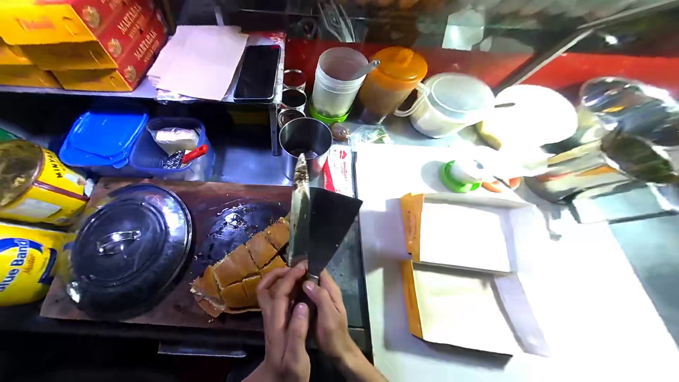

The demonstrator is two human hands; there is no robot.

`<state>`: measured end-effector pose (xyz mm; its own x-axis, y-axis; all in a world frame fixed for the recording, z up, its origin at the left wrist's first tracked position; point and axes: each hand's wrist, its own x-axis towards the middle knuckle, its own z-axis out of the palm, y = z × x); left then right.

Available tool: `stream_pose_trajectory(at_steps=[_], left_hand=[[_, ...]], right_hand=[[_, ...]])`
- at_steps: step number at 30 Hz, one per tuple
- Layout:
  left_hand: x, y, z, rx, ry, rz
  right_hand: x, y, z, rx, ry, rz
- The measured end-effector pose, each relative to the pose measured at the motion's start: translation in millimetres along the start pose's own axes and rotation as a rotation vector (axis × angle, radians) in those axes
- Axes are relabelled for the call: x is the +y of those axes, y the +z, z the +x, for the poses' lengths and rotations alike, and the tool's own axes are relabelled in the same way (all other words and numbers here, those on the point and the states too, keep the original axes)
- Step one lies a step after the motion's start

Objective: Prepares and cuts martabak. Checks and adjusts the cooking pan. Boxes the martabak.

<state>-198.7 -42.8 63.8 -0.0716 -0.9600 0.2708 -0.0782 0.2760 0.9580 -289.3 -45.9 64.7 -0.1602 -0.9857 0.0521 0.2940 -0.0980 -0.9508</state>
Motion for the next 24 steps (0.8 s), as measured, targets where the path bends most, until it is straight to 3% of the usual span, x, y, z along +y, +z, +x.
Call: stream_pose_trajectory(at_steps=[2,6,9,12,15,19,22,24], left_hand=[[0,-2,-3,0.054,-0.192,-0.176],[14,-21,20,-0.155,-0.421,-0.380],[10,-32,32,-0.156,-0.452,-0.220],[4,-49,28,-0.121,-0.402,0.049],[-6,-53,17,-0.073,-0.255,0.312],[-17,-68,-12,-0.060,0.039,0.645],[-16,-106,-39,-0.142,0.019,0.746],[-11,-133,-51,-0.197,-0.081,0.688]], right_hand=[[4,21,3,0.110,-0.057,-0.067],[-14,27,14,0.078,-0.183,-0.379],[-45,-3,17,0.055,-0.086,-0.700],[-72,-26,-12,-0.058,0.038,-1.118],[-72,-4,-46,-0.141,0.098,-1.136],[-47,9,-38,-0.050,-0.059,-1.098],[-61,-7,-13,-0.172,0.179,-0.941],[-65,-22,1,-0.217,0.329,-0.865]])
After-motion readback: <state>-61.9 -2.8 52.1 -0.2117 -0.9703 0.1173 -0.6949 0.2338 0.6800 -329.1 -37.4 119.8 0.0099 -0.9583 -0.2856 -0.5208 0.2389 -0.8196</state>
